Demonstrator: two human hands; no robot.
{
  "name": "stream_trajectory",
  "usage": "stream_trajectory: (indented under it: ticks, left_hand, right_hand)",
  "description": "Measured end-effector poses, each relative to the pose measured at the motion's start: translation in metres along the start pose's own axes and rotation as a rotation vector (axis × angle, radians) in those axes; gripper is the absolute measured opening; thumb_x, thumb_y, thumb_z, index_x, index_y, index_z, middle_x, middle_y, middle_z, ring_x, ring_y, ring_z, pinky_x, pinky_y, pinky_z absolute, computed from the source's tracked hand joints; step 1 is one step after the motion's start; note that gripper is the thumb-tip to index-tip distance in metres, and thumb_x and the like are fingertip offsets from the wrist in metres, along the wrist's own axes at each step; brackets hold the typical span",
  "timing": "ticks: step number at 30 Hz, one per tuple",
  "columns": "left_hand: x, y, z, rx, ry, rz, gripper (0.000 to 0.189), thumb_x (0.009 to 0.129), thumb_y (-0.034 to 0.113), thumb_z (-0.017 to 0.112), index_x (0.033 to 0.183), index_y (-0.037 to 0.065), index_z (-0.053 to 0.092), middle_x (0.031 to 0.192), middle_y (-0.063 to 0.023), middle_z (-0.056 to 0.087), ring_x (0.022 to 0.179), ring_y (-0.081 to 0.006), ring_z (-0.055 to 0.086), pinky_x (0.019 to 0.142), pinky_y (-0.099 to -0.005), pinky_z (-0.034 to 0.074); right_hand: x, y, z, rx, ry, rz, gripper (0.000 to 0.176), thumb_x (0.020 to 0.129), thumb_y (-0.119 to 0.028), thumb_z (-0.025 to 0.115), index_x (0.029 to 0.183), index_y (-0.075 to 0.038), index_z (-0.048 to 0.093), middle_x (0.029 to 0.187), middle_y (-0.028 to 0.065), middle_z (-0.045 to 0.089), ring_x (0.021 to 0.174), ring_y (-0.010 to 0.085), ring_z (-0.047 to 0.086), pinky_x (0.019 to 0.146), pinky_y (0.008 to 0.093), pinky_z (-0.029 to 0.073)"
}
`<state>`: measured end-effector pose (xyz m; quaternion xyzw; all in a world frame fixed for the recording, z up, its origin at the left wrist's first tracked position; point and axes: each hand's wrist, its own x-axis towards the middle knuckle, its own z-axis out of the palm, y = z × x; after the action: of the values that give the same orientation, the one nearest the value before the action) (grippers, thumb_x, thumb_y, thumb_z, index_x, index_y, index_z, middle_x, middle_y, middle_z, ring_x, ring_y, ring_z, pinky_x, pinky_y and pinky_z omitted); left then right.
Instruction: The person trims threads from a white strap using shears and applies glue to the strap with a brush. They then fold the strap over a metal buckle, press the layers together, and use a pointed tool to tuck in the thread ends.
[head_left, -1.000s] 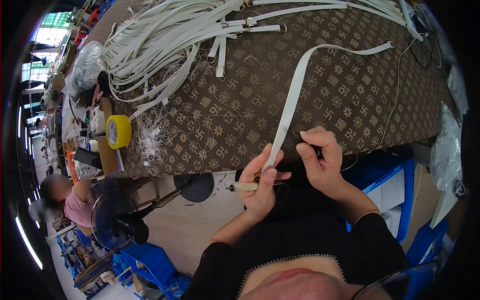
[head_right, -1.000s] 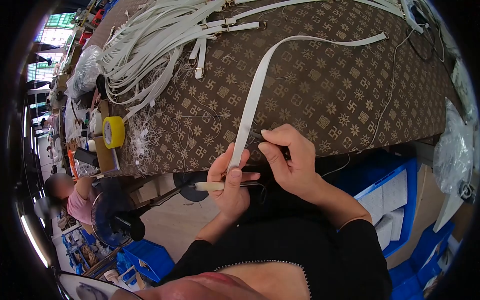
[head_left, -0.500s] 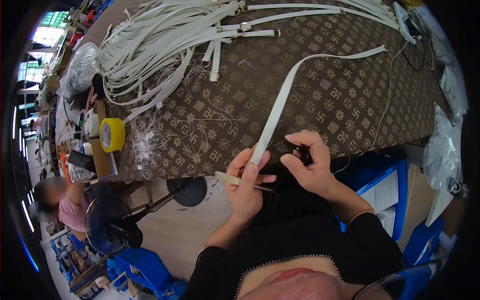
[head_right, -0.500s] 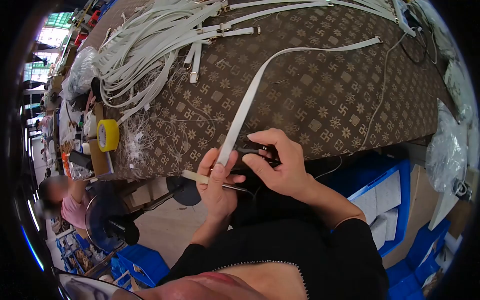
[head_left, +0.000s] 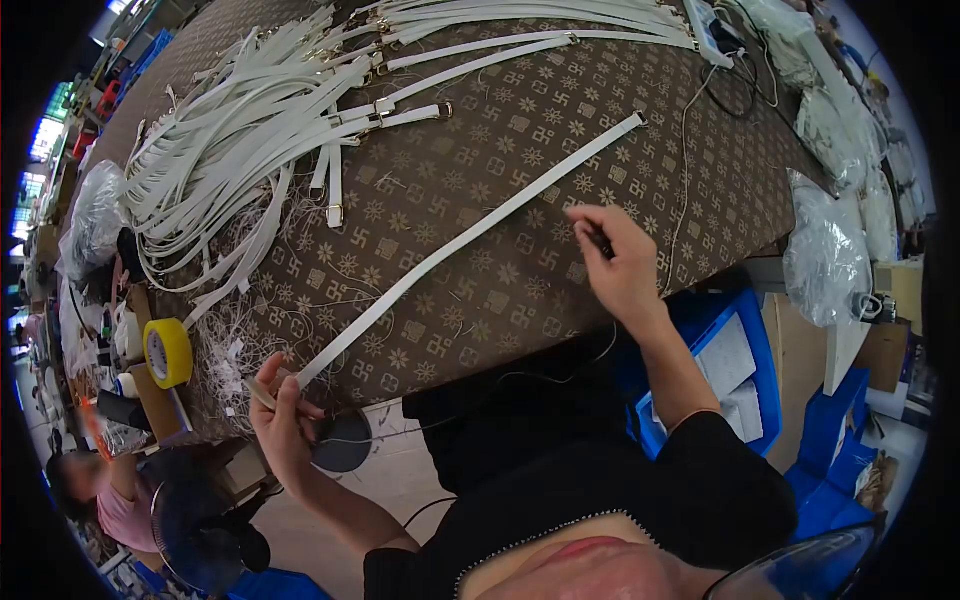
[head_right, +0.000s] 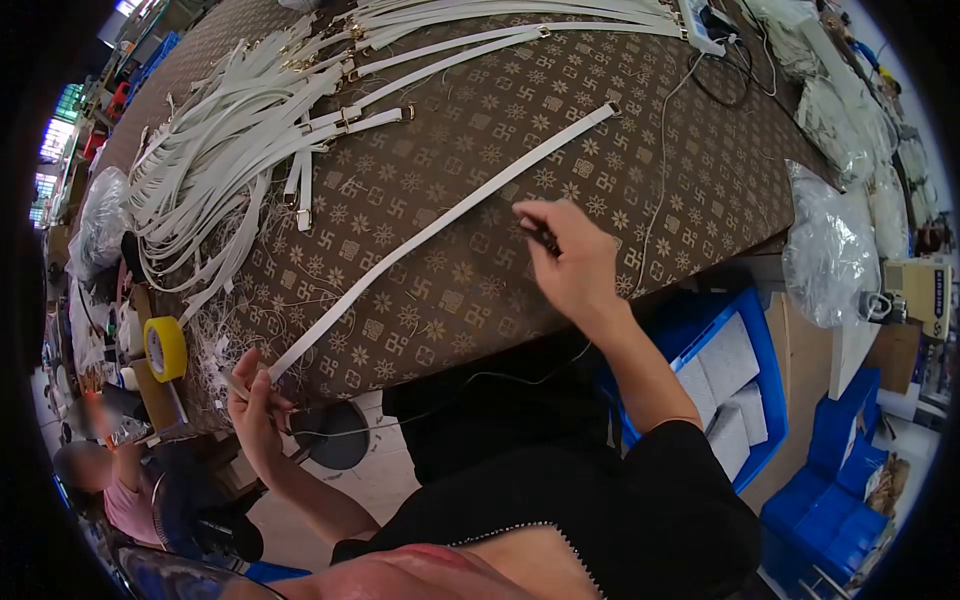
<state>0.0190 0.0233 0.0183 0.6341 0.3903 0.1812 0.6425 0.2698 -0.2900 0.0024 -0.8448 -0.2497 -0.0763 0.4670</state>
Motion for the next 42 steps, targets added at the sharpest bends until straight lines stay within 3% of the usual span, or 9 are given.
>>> stream_trajectory:
  ticks: [5, 8, 23, 25, 30, 32, 34, 37, 42]
  left_hand:
    - [0.010, 0.006, -0.014, 0.080, -0.061, -0.006, 0.031, 0.091, 0.016, 0.061, 0.116, -0.001, 0.056, 0.065, 0.0001, 0.054, 0.044, -0.0039, 0.051, 0.033, -0.0154, 0.030]
    - [0.012, 0.008, -0.008, 0.098, 0.000, 0.001, 0.027, 0.091, 0.015, 0.061, 0.112, -0.001, 0.057, 0.063, 0.0000, 0.054, 0.043, -0.0039, 0.050, 0.033, -0.0159, 0.029]
    - [0.055, 0.040, 0.038, 0.176, 0.019, 0.010, 0.019, 0.089, 0.014, 0.061, 0.103, 0.001, 0.060, 0.059, 0.0002, 0.054, 0.044, -0.0046, 0.050, 0.034, -0.0176, 0.030]
    - [0.064, 0.047, 0.043, 0.143, 0.005, 0.038, 0.019, 0.089, 0.014, 0.062, 0.103, 0.001, 0.059, 0.058, 0.0002, 0.053, 0.044, -0.0048, 0.050, 0.034, -0.0176, 0.030]
    - [0.108, 0.094, 0.079, 0.271, -0.174, 0.111, 0.020, 0.089, 0.013, 0.060, 0.105, 0.001, 0.059, 0.066, -0.0019, 0.058, 0.047, -0.0066, 0.055, 0.033, -0.0183, 0.032]
    - [0.134, 0.126, 0.122, 0.247, -0.200, 0.190, 0.030, 0.089, 0.017, 0.060, 0.114, 0.000, 0.057, 0.085, -0.0077, 0.063, 0.059, -0.0085, 0.062, 0.035, -0.0173, 0.032]
    - [0.147, 0.158, 0.177, 0.178, -0.263, 0.362, 0.040, 0.092, 0.022, 0.057, 0.123, -0.001, 0.052, 0.106, -0.0127, 0.061, 0.077, -0.0090, 0.065, 0.038, -0.0162, 0.032]
    - [0.164, 0.170, 0.209, 0.263, -0.316, 0.400, 0.046, 0.093, 0.024, 0.056, 0.129, -0.002, 0.046, 0.123, -0.0154, 0.053, 0.095, -0.0128, 0.065, 0.039, -0.0160, 0.033]
    - [0.114, 0.142, 0.191, 0.146, -0.419, 0.367, 0.035, 0.094, 0.023, 0.053, 0.120, -0.001, 0.055, 0.103, -0.0091, 0.063, 0.073, -0.0078, 0.065, 0.035, -0.0139, 0.030]
  right_hand:
    - [0.071, 0.075, -0.032, -0.280, 0.136, 0.099, 0.026, 0.086, -0.015, 0.063, 0.111, -0.009, 0.062, 0.103, 0.0086, 0.061, 0.086, 0.0225, 0.064, 0.071, 0.0307, 0.050]
    - [0.106, 0.102, -0.047, -0.555, 0.046, 0.325, 0.061, 0.077, -0.050, 0.066, 0.121, -0.009, 0.059, 0.111, 0.0099, 0.057, 0.096, 0.0280, 0.059, 0.081, 0.0385, 0.047]
    - [0.116, 0.120, -0.094, -0.219, -0.438, 0.277, 0.025, 0.073, -0.023, 0.075, 0.089, -0.006, 0.064, 0.087, 0.0095, 0.061, 0.082, 0.0253, 0.060, 0.072, 0.0346, 0.046]
    - [0.130, 0.104, -0.102, -0.342, -0.505, 0.395, 0.019, 0.074, -0.013, 0.074, 0.082, -0.003, 0.060, 0.075, 0.0048, 0.059, 0.068, 0.0126, 0.055, 0.064, 0.0294, 0.045]
    - [0.216, 0.137, -0.148, -0.481, -0.326, 0.144, 0.017, 0.078, -0.016, 0.071, 0.083, -0.005, 0.060, 0.075, 0.0069, 0.062, 0.067, 0.0162, 0.057, 0.063, 0.0325, 0.046]
    - [0.274, 0.150, -0.179, -0.762, -0.134, -0.053, 0.028, 0.081, -0.034, 0.067, 0.096, -0.010, 0.065, 0.087, 0.0099, 0.067, 0.080, 0.0291, 0.064, 0.069, 0.0386, 0.048]
    - [0.304, 0.151, -0.195, -0.898, 0.237, -0.117, 0.036, 0.084, -0.039, 0.062, 0.111, -0.015, 0.063, 0.096, 0.0093, 0.068, 0.089, 0.0293, 0.065, 0.075, 0.0384, 0.050]
    - [0.322, 0.143, -0.199, -0.862, 0.329, -0.055, 0.039, 0.085, -0.039, 0.060, 0.119, -0.019, 0.061, 0.103, 0.0084, 0.068, 0.095, 0.0281, 0.064, 0.079, 0.0371, 0.050]
    - [0.220, 0.097, -0.131, -0.581, 0.006, 0.018, 0.029, 0.089, -0.028, 0.056, 0.115, -0.015, 0.060, 0.099, 0.0067, 0.068, 0.087, 0.0258, 0.065, 0.075, 0.0347, 0.050]
